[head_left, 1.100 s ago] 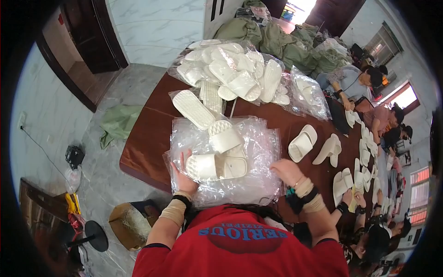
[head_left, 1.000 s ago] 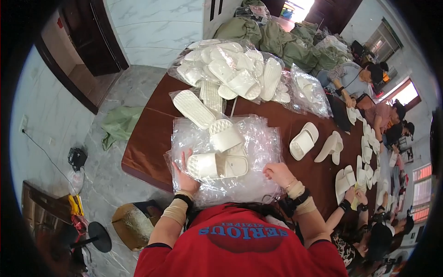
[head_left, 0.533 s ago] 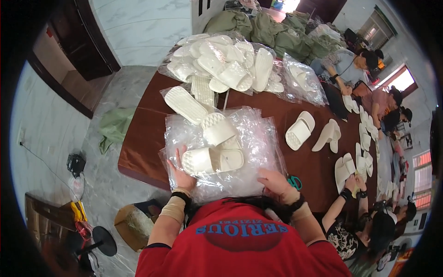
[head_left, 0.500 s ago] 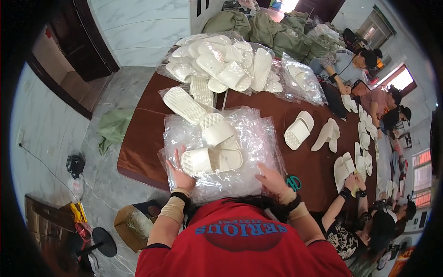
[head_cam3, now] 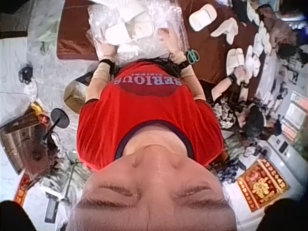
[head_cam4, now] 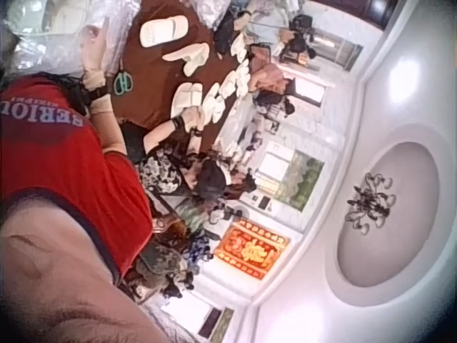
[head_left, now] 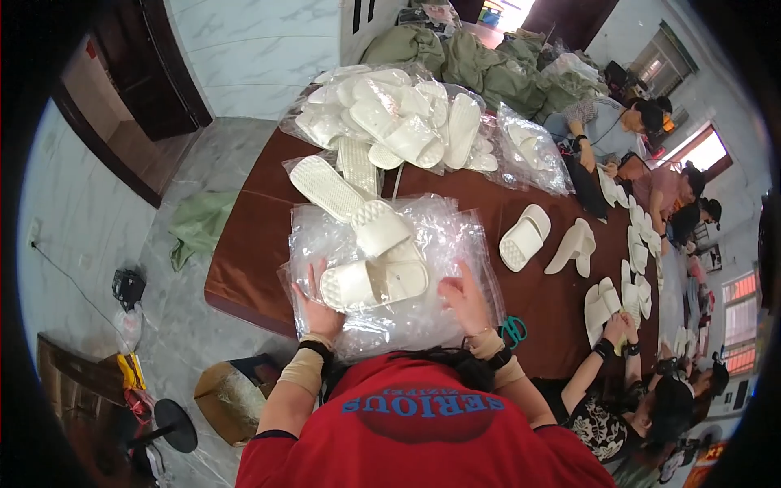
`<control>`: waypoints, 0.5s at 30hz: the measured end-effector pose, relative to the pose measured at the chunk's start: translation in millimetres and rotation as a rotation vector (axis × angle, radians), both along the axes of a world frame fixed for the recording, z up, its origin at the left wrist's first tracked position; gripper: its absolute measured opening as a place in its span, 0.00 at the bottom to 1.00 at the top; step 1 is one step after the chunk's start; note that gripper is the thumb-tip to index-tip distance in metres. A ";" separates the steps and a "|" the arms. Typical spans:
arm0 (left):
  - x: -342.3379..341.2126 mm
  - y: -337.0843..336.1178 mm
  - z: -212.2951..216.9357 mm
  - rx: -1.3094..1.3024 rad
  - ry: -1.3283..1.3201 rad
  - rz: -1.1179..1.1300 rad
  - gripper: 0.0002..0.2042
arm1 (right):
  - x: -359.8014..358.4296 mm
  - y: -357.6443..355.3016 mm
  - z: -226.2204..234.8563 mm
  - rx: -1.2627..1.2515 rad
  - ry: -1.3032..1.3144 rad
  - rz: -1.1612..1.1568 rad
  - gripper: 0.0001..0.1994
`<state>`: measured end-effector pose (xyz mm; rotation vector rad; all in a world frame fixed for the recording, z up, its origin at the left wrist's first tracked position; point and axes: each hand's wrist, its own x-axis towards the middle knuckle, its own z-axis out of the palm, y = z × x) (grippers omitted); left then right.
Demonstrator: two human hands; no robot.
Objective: Packaging finished slippers into plastic bags and placing them into a large storage sack.
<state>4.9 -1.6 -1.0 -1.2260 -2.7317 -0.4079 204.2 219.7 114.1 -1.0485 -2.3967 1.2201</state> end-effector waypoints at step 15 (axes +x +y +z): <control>-3.2 1.1 -3.7 -0.003 0.005 -0.002 0.28 | 7.3 22.9 -8.3 -0.832 0.378 0.090 0.12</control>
